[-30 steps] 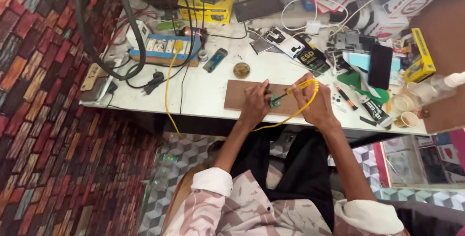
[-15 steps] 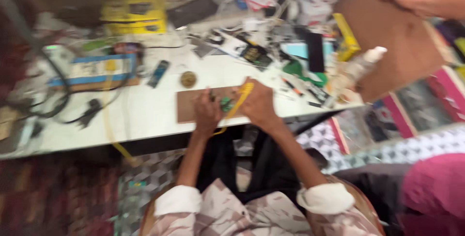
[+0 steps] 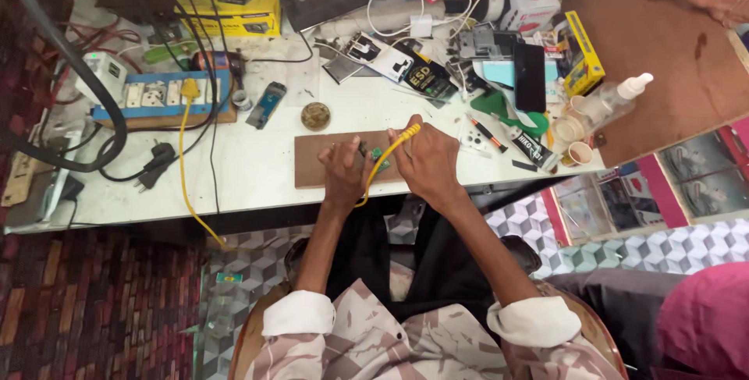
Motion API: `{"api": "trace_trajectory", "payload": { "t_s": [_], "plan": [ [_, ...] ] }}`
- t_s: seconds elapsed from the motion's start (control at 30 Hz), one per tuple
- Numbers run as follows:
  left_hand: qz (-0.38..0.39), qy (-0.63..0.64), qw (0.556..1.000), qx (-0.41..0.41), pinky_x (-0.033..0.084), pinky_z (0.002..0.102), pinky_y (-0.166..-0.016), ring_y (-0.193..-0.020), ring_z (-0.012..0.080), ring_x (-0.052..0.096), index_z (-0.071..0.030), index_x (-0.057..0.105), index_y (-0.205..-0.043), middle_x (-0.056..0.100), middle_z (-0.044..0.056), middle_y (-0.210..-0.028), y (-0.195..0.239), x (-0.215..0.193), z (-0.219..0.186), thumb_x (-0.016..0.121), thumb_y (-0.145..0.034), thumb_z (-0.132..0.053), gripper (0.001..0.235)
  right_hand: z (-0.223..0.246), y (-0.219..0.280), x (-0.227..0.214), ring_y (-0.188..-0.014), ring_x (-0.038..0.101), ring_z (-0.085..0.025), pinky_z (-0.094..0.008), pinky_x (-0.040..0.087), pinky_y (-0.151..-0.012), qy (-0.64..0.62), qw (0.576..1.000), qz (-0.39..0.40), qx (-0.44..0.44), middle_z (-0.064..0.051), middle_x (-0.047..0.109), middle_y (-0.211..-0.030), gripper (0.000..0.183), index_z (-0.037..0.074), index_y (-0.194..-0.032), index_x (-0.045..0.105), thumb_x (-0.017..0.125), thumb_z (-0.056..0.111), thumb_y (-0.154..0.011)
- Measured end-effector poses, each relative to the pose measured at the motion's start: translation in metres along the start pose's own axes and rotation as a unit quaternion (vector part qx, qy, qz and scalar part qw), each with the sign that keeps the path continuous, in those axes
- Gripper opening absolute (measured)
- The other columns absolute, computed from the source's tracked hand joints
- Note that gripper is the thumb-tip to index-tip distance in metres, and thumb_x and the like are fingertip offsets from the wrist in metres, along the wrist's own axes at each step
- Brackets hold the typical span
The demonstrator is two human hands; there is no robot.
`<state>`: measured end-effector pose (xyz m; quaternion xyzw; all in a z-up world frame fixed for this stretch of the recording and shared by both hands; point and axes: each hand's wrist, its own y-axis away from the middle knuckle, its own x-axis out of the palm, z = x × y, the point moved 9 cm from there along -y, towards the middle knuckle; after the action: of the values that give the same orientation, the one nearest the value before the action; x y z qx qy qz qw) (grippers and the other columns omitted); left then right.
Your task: The person uses a soldering iron to apply solder to a small green circuit board placed on a wooden board. They repeatedly dip the iron tip into a small container, likely containing flux or solder, and then apply it to various points on the board. The person occasionally repositions the board and uses a small tool to assist with the soldering process.
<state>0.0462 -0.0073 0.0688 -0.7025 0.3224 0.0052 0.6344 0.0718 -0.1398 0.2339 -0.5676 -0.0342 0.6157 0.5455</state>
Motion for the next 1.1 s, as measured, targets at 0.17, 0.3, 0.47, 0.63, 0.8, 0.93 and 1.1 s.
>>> {"api": "trace_trajectory", "payload": {
  "t_s": [0.17, 0.3, 0.47, 0.63, 0.8, 0.93, 1.1],
  "plan": [
    [0.009, 0.039, 0.999, -0.031, 0.039, 0.055, -0.095, -0.099, 0.0343, 0.062, -0.005, 0.036, -0.144, 0.060, 0.014, -0.120, -0.003, -0.001, 0.005, 0.076, -0.096, -0.008, 0.063, 0.000, 0.000, 0.001, -0.059, 0.059, -0.035, -0.046, 0.043, -0.052, 0.032, 0.999, 0.008, 0.017, -0.016, 0.058, -0.067, 0.030, 0.000, -0.092, 0.059, 0.071, 0.027, -0.100],
    [-0.004, -0.035, 0.999, 0.034, 0.039, 0.050, -0.090, -0.093, 0.0306, 0.062, -0.010, 0.039, -0.140, 0.066, 0.019, -0.114, -0.009, -0.005, -0.004, 0.077, -0.088, -0.007, 0.065, 0.002, -0.007, 0.002, -0.056, 0.059, -0.033, -0.045, 0.042, -0.050, 0.028, 0.999, 0.007, 0.032, -0.015, 0.057, -0.064, 0.031, -0.002, -0.095, 0.061, 0.071, 0.026, -0.099],
    [0.010, 0.070, 0.996, -0.048, 0.038, 0.051, -0.092, -0.091, 0.0290, 0.061, -0.002, 0.032, -0.147, 0.064, 0.011, -0.101, -0.008, -0.003, 0.008, 0.079, -0.091, -0.007, 0.074, 0.006, -0.007, 0.001, -0.054, 0.058, -0.032, -0.043, 0.041, -0.049, 0.037, 0.999, 0.005, 0.029, -0.015, 0.057, -0.063, 0.029, -0.003, -0.095, 0.064, 0.072, 0.025, -0.098],
    [0.004, 0.090, 0.994, -0.061, 0.038, 0.050, -0.095, -0.089, 0.0278, 0.061, -0.002, 0.030, -0.149, 0.063, 0.011, -0.101, -0.004, -0.006, 0.010, 0.081, -0.091, -0.007, 0.077, 0.005, 0.000, 0.005, -0.055, 0.059, -0.031, -0.043, 0.042, -0.049, 0.028, 0.999, -0.012, 0.019, -0.014, 0.058, -0.065, 0.031, -0.006, -0.105, 0.066, 0.072, 0.023, -0.096],
    [-0.023, 0.087, 0.993, -0.078, 0.038, 0.048, -0.093, -0.090, 0.0269, 0.064, -0.003, 0.031, -0.149, 0.066, 0.013, -0.106, -0.012, -0.009, 0.009, 0.077, -0.093, -0.005, 0.072, -0.008, -0.005, 0.004, -0.061, 0.061, -0.033, -0.045, 0.045, -0.055, 0.035, 0.999, -0.023, 0.031, -0.015, 0.060, -0.071, 0.027, 0.001, -0.089, 0.065, 0.073, 0.026, -0.096],
    [0.008, 0.093, 0.990, -0.109, 0.038, 0.049, -0.094, -0.089, 0.0267, 0.065, 0.000, 0.032, -0.149, 0.064, 0.011, -0.100, -0.013, -0.004, 0.016, 0.071, -0.095, -0.004, 0.067, -0.021, -0.008, 0.011, -0.060, 0.060, -0.036, -0.047, 0.044, -0.055, 0.028, 0.997, 0.007, 0.072, -0.017, 0.059, -0.065, 0.034, 0.001, -0.078, 0.061, 0.073, 0.028, -0.096],
    [0.008, 0.081, 0.992, -0.093, 0.037, 0.052, -0.096, -0.089, 0.0253, 0.064, 0.001, 0.029, -0.150, 0.065, 0.011, -0.101, -0.010, 0.002, 0.012, 0.068, -0.098, -0.005, 0.066, -0.026, 0.011, 0.001, -0.065, 0.063, -0.030, -0.042, 0.047, -0.059, -0.061, 0.995, -0.042, 0.065, -0.010, 0.064, -0.073, 0.028, 0.004, -0.085, 0.061, 0.063, 0.023, -0.105]
  ]
}}
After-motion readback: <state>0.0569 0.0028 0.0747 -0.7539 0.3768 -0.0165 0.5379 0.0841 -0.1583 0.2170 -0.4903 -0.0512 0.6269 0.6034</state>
